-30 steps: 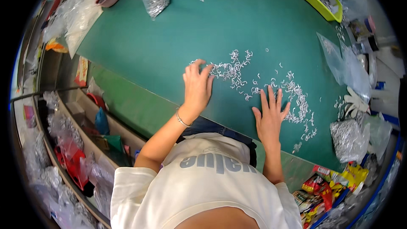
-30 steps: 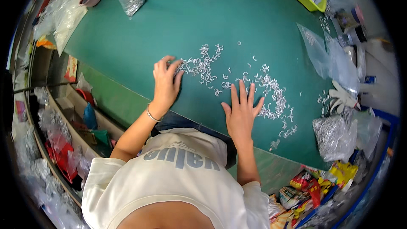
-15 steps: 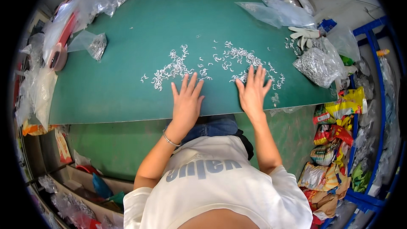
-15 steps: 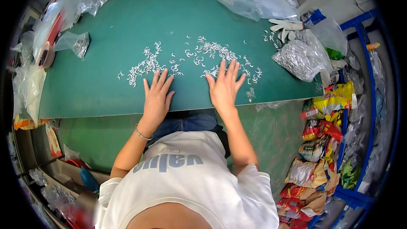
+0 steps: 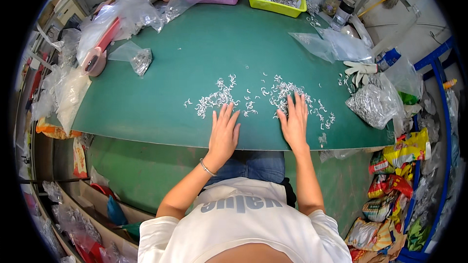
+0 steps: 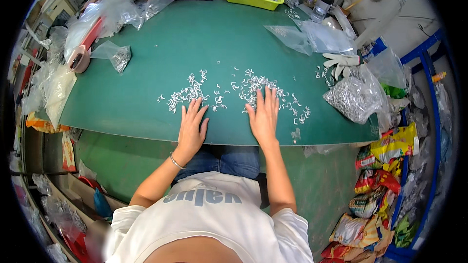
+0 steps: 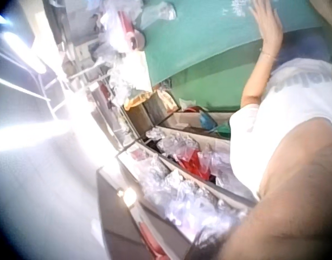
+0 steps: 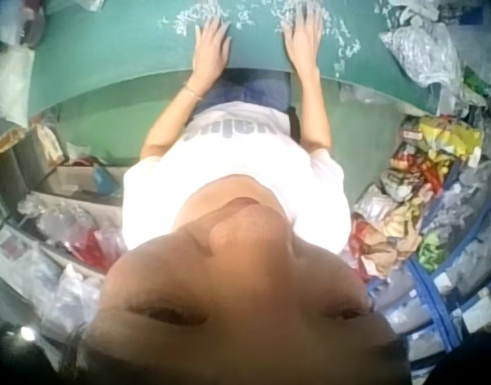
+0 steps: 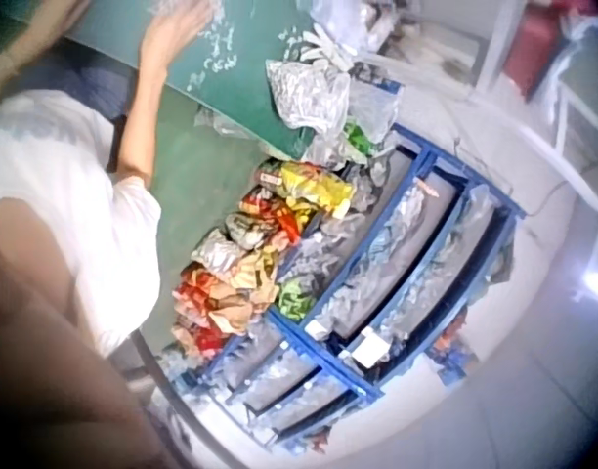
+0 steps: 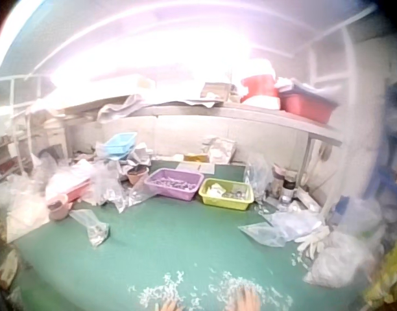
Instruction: The person sorts small silver metal hooks by hand from a pile on a green workbench, placing some into plastic bags and others into colored trays. They move a filled bag to a storage shelf in the background before returning to continue sorting more parts at the table.
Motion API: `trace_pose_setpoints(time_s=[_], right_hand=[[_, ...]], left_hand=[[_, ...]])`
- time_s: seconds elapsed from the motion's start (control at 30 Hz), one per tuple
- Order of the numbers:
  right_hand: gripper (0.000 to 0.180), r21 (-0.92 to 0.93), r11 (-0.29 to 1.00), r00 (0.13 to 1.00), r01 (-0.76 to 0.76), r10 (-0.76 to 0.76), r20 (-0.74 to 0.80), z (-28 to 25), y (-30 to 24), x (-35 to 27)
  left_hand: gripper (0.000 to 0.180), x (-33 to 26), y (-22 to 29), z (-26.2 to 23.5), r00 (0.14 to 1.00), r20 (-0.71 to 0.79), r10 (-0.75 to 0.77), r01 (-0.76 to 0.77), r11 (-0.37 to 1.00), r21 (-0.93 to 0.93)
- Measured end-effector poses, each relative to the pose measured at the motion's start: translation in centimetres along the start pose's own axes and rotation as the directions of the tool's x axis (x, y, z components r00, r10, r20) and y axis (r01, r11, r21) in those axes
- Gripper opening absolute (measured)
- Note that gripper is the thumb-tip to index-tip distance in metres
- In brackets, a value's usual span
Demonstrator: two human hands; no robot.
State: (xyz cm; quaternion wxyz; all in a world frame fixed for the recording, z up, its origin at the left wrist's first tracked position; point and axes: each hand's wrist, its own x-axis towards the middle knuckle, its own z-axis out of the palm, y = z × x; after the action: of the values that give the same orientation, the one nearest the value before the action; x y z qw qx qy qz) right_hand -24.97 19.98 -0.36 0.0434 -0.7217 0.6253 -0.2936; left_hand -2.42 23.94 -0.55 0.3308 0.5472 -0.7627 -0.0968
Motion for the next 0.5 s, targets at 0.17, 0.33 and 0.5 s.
trace_pose_setpoints(time_s=[0.17,0.33,0.5], right_hand=[[0.061,-0.168,0.985,0.998,-0.044,0.050,0.034,-1.1,2.7,3.2],[0.072,-0.184,0.981,0.978,-0.068,0.102,0.182,1.4,1.5,4.1],[0.069,0.034,0.992,0.968,0.121,-0.125,0.218,3.9,-2.8,3.2]], left_hand=[[0.039,0.0,-0.2,-0.2,0.996,-0.072,-0.055,0.052,0.998,-0.046],[0.038,0.2,0.2,-0.1,0.994,-0.066,-0.088,0.085,0.996,-0.039],[0.039,0.4,0.2,-0.2,0.993,-0.079,-0.091,0.088,0.995,-0.037]])
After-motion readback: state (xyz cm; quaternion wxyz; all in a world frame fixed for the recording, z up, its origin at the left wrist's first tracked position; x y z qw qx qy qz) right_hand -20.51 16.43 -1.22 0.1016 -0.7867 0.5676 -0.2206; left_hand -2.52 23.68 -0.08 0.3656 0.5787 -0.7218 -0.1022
